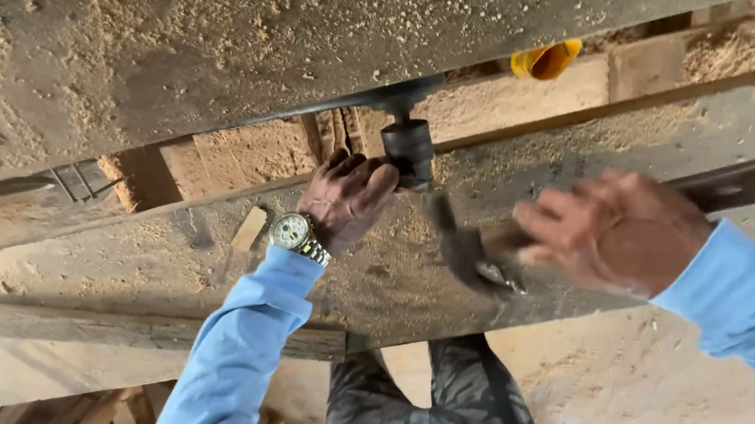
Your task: The person uses a hammer to repeatedly strike a drill bit that is held against a wooden beam. The person adjusts the position of the drill bit and continues hammering it into place.
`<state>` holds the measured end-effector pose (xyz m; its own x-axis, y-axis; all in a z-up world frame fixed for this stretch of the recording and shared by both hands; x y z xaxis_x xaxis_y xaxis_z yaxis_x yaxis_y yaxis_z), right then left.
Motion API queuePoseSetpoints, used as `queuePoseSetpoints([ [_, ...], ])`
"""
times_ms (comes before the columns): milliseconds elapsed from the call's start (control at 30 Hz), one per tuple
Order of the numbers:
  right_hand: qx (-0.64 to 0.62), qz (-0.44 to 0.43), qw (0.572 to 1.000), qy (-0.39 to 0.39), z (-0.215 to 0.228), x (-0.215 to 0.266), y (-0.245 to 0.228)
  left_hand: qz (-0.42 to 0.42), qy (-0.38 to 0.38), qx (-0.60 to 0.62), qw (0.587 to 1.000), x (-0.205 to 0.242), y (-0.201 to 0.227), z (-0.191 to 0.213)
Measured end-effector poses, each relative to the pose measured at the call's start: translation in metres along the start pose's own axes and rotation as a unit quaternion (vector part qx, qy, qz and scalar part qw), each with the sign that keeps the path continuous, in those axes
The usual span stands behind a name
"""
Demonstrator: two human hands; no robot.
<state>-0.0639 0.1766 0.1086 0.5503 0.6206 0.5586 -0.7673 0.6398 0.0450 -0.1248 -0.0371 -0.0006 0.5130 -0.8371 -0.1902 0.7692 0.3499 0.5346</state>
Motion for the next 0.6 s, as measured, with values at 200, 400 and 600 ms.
queuePoseSetpoints([
  [200, -0.039, 0.037, 0.999, -0.002, 0.013, -0.004, 0.025, 0.025, -0.029, -0.007, 0.999, -0.001, 0.006, 0.001],
  [400, -0.018, 0.094, 0.989, -0.116, -0.015, -0.007, 0.021, 0.09, -0.053, -0.009, 0.994, 0.0, 0.01, -0.002],
  [600, -0.013, 0.119, 0.99, -0.07, 0.008, -0.01, 0.03, 0.144, -0.035, 0.021, 0.989, 0.008, 0.014, -0.009],
])
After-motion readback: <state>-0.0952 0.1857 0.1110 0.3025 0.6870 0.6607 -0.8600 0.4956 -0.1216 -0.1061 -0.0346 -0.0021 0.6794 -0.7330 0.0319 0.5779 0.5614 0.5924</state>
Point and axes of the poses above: each hand's wrist, its own x-axis away from the middle knuckle, its own z-axis out of the back of the hand, y = z × x, the point moved 7 cm from there along -x, towards the middle knuckle, and after that the axes turned 14 degrees about -y, right-handed, at the moved point
